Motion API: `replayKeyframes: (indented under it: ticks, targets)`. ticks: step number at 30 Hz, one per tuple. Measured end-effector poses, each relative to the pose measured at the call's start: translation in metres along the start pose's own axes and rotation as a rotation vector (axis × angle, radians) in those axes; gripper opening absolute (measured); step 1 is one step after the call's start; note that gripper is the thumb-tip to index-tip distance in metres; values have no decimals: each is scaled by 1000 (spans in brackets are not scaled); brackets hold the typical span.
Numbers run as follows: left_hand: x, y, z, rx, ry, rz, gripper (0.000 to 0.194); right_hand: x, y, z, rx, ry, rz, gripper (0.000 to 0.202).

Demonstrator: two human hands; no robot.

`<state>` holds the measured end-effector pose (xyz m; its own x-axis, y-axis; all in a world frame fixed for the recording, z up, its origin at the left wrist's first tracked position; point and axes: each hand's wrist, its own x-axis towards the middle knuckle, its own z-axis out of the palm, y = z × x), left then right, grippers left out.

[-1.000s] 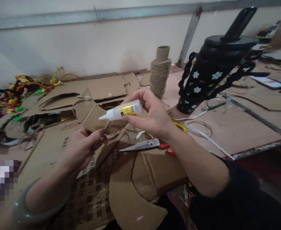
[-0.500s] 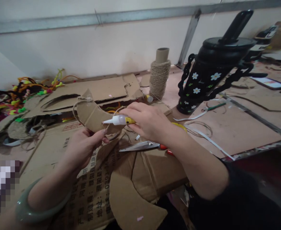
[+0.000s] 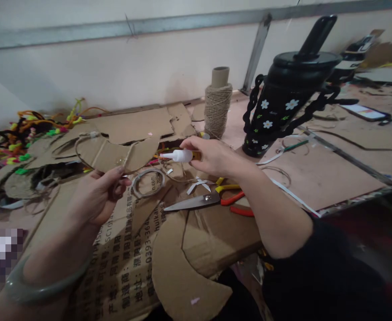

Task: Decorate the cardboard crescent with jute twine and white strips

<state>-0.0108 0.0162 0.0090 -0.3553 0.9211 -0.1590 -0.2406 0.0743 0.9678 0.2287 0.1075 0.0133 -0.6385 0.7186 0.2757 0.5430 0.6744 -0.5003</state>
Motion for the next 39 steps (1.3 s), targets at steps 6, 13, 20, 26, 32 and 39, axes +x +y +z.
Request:
replayKeyframes:
  ticks: [6,13,20,26,32,39]
  targets:
    - [2,1,-2,-62,6,16,23,7,2,9,-376,-238,5,34]
    - [-5,-2,3,-8,-34,-19,18,13,16,25,-537,-199,91,33]
    - [-10,-7,5,60,-94,-29,19,7,2,17,-499,-36,40,28]
    - [-21,-10,13,127,-187,-89,17,-4,-33,21,-139,439,-443,16]
    - [-26,-18,19,121,-264,-172,14,-5,-40,27,-249,332,-556,17]
    - [-28,-16,20,165,-301,-166,14,-6,-41,24,-288,226,-552,20]
